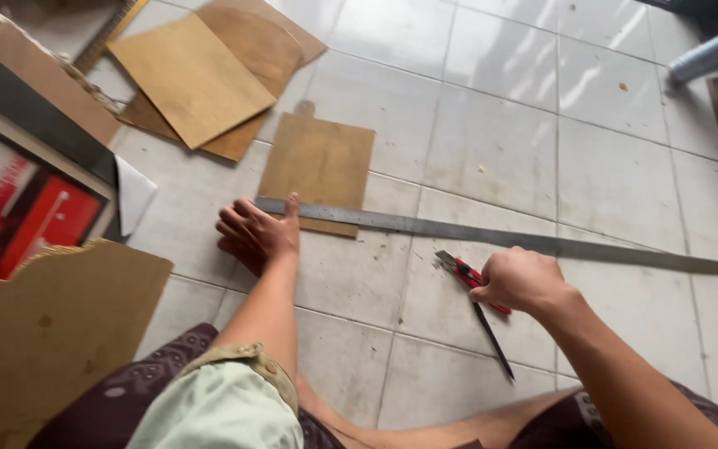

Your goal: Measuring and cutting thin wood panels using a metal ruler, pen, and utility knife for picture framing.

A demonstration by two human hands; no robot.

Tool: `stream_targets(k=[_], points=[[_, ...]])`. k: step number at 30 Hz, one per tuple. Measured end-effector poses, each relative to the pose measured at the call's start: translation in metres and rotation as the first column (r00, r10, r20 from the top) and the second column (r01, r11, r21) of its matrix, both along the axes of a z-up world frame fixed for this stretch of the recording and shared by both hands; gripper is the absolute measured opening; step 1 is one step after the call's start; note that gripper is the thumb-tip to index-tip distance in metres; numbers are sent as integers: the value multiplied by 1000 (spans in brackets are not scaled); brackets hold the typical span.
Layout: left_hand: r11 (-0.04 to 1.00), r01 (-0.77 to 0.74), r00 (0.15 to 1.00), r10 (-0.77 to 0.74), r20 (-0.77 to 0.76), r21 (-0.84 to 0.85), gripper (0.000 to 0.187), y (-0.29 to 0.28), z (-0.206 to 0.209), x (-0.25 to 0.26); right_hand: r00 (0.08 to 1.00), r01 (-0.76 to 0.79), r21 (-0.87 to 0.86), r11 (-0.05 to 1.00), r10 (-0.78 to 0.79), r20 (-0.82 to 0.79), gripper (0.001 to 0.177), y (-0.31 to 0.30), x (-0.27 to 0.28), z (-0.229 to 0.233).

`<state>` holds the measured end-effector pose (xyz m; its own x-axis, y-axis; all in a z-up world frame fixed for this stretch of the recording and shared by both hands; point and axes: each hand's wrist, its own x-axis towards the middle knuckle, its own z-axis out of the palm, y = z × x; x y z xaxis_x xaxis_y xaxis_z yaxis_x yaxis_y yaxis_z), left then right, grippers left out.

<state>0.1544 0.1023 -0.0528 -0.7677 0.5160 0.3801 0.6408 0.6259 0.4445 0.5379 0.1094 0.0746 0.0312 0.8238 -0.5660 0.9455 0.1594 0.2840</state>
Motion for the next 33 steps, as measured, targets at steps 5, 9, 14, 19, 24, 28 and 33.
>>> stream_targets(k=[5, 9, 14, 19, 24, 28, 33], points=[[998, 45, 999, -45, 22, -33, 78, -4, -6, 1, 999, -29, -19, 999, 29, 15, 30, -40, 32, -37], [995, 47, 996, -41, 73, -88, 80, -6, 1, 8, 993, 16, -33, 999, -19, -117, 36, -58, 20, -29], [994, 10, 994, 2, 113, -106, 79, -18, 7, 31, 758, 281, -24, 960, -237, -608, 33, -34, -16, -18], [995, -21, 994, 32, 108, -96, 76, -18, 5, 36, -5, 505, -352, 788, -405, -914, 26, -5, -76, -9], [992, -22, 992, 38, 124, -126, 76, -13, 2, 36, 280, 375, 270, 887, 169, -945, 31, 19, -108, -45], [986, -27, 989, 50, 138, -163, 72, -12, 2, 35, 419, 20, 629, 777, 565, -711, 41, 38, -99, -96], [979, -28, 986, 60, 157, -202, 74, -11, 6, 35, 454, 42, 601, 798, 520, -723, 36, 37, -96, -128]])
